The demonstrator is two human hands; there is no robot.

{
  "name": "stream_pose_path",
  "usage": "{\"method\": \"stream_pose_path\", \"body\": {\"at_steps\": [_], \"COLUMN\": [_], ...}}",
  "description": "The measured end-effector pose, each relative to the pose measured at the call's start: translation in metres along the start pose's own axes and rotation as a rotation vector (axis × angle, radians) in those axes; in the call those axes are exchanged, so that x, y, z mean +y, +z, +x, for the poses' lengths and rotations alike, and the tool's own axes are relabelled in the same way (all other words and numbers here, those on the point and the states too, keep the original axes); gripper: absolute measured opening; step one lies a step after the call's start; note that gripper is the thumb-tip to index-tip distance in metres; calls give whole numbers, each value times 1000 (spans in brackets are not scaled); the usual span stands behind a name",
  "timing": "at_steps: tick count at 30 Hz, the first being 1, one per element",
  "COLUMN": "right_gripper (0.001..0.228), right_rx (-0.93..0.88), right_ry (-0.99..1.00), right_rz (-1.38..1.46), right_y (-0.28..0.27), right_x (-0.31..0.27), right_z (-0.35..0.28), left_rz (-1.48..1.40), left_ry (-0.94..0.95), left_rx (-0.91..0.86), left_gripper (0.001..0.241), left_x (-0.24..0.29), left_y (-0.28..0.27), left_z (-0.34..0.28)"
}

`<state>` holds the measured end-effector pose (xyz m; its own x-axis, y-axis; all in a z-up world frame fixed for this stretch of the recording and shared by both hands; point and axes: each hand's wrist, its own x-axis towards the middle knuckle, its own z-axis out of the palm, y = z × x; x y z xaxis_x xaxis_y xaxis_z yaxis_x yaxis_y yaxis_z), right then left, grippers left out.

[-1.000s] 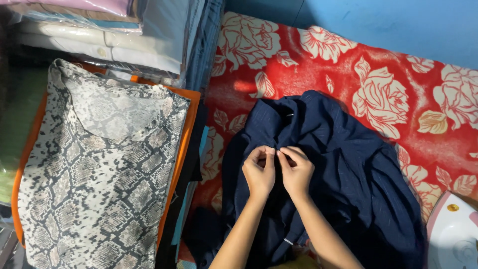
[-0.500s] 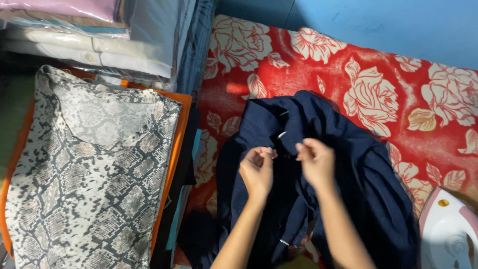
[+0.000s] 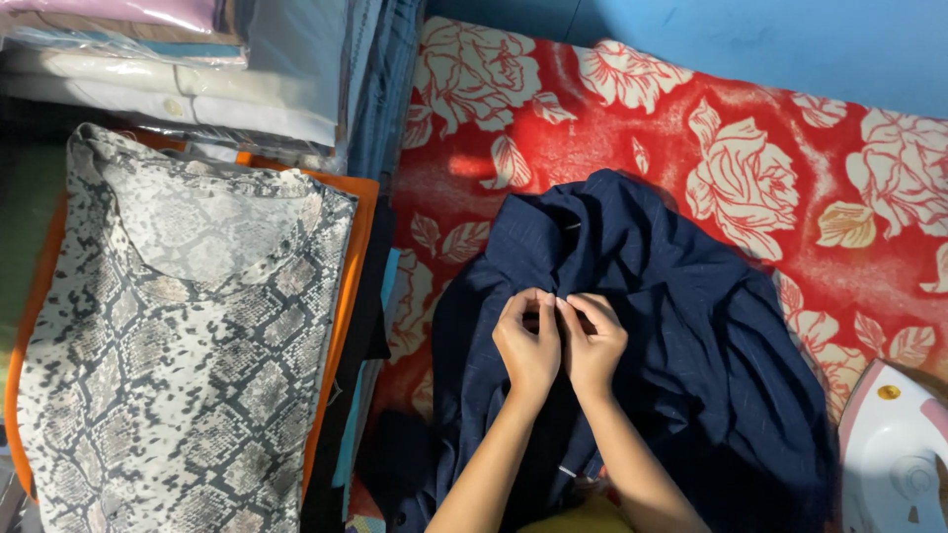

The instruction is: The person buttons a dark blue shirt laid out on a floral-patterned surface. They then spray the shirt with water from a spray bottle and iron it with a pink and white iron. The person smooths the fabric with their hands and flips the shirt over to continue ironing.

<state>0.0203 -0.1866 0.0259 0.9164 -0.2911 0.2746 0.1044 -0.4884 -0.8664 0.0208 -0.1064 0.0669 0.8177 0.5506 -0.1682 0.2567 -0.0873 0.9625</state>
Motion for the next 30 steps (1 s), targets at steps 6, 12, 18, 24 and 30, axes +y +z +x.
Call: {"method": "stream_pose_path", "body": {"at_steps": [6, 12, 18, 24, 30], "right_gripper": [7, 11, 18, 20, 13], "right_rx": [-29, -169, -300, -327, -167], "right_ry": [173, 694, 807, 616, 336], "right_rz": [179, 678, 576, 302, -52], "right_y": [3, -8, -2, 10, 24], "right_x": [9, 57, 77, 83, 32], "right_z": [0, 15, 29, 32, 29], "left_rz": [1, -87, 69, 168, 19], "left_ry": [-33, -143, -84, 85, -6], "left_rx": [-137, -361, -380, -191, -187], "left_gripper": [4, 3, 5, 9, 15], "left_x": [-22, -68, -52, -27, -35], "left_y": [3, 13, 5, 3, 8], "left_z": [14, 36, 41, 34, 35]}}
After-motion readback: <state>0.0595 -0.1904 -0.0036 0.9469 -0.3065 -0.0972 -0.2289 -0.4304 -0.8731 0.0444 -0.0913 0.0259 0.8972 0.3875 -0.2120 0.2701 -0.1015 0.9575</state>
